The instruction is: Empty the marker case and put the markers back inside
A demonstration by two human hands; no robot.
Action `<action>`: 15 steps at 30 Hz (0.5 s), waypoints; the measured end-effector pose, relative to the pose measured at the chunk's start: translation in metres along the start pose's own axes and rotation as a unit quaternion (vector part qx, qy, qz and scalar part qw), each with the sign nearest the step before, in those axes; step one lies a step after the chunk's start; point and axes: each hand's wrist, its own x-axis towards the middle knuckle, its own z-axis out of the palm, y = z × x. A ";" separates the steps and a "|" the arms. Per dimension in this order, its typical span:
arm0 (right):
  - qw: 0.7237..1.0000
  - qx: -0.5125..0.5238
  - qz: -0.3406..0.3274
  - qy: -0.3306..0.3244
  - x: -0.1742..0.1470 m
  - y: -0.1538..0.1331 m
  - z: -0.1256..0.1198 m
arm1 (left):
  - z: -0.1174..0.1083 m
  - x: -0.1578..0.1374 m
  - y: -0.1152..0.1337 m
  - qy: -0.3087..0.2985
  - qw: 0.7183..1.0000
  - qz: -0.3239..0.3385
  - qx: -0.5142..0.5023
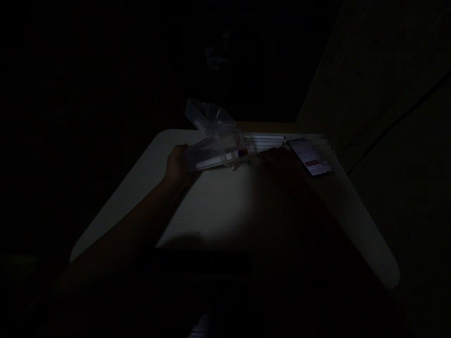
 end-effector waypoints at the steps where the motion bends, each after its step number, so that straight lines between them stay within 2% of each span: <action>1: 0.999 0.014 0.006 0.042 -0.001 0.003 -0.002 | 0.000 0.000 0.000 0.000 1.000 -0.001 -0.005; 3: 0.991 0.031 0.018 0.127 -0.005 0.004 -0.005 | 0.001 -0.001 0.001 -0.001 1.000 -0.003 -0.018; 6: 0.978 0.037 0.008 0.204 -0.007 0.001 -0.009 | 0.001 0.000 0.001 -0.009 1.000 -0.006 -0.026; 11: 0.957 0.044 0.007 0.287 -0.009 -0.011 -0.015 | 0.000 0.001 -0.002 -0.016 1.000 0.008 -0.003; 15: 0.937 0.092 0.014 0.337 -0.009 -0.016 -0.012 | -0.001 0.003 -0.003 -0.006 1.000 0.016 0.000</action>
